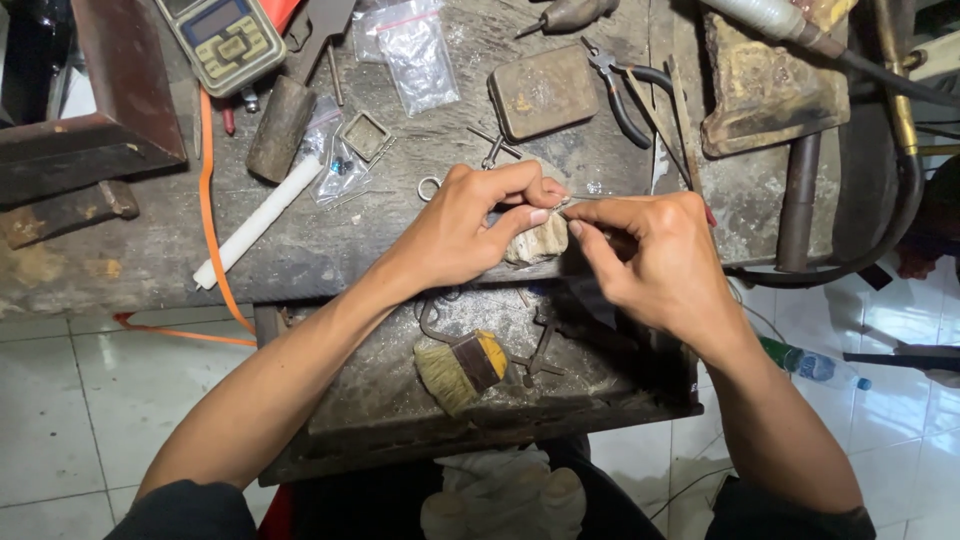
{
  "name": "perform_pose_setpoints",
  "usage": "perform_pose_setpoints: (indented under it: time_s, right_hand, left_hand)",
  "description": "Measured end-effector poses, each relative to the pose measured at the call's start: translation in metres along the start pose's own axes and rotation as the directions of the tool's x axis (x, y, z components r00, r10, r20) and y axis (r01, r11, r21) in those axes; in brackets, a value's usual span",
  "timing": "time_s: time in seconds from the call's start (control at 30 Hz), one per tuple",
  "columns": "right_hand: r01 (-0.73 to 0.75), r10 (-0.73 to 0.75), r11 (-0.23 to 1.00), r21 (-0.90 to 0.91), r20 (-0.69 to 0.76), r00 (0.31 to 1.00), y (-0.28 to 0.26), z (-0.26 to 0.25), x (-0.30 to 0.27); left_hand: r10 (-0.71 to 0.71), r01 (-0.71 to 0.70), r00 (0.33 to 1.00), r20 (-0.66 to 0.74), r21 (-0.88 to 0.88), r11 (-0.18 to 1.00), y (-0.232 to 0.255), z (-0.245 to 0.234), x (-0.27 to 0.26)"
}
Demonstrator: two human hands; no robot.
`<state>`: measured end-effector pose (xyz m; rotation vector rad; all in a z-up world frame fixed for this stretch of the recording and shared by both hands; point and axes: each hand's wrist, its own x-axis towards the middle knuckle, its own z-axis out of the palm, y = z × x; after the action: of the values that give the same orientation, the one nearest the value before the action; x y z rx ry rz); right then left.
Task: A person uses a fine metal tool to work on a small jewelry component and then cleans the piece with a small brush.
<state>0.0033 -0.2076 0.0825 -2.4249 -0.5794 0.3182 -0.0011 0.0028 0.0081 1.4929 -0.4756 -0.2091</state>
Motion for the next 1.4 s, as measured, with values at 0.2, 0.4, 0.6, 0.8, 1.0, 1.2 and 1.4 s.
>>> perform_pose_setpoints:
  time_s: [0.2, 0.4, 0.6, 0.8, 1.0, 1.2, 1.4]
  right_hand:
    - [0.010, -0.010, 1.000, 0.020, -0.009, 1.000, -0.002, -0.001, 0.000]
    - [0.030, -0.029, 0.999, 0.013, -0.017, 0.999, -0.003, 0.000, 0.000]
    - [0.032, -0.032, 0.999, 0.000, -0.018, 0.999, -0.006, -0.001, 0.000]
    - [-0.024, 0.024, 1.000, 0.016, -0.021, 0.999, -0.005, 0.001, 0.001]
    - [-0.139, 0.140, 0.990, 0.032, -0.016, 0.990, -0.002, 0.005, 0.001]
    - [-0.093, 0.094, 0.995, 0.019, -0.002, 0.996, 0.000, 0.003, 0.007]
    - [0.126, -0.125, 0.980, -0.156, 0.018, 0.992, 0.015, 0.010, -0.005]
  left_hand:
    - [-0.004, 0.004, 1.000, 0.000, -0.017, 1.000, -0.001, 0.000, 0.001]
    - [-0.016, 0.016, 1.000, 0.009, -0.025, 1.000, 0.002, -0.001, 0.001]
    - [-0.010, 0.011, 1.000, 0.006, -0.030, 0.999, 0.002, -0.002, 0.001]
    - [-0.004, 0.004, 1.000, -0.001, -0.037, 0.999, 0.002, -0.002, 0.001]
    - [0.011, -0.012, 1.000, -0.012, -0.032, 0.999, -0.010, 0.002, 0.001]
    - [0.031, -0.031, 0.999, -0.009, -0.031, 0.999, -0.016, 0.004, 0.002]
    - [0.044, -0.045, 0.999, -0.022, -0.046, 0.998, -0.018, 0.006, 0.001]
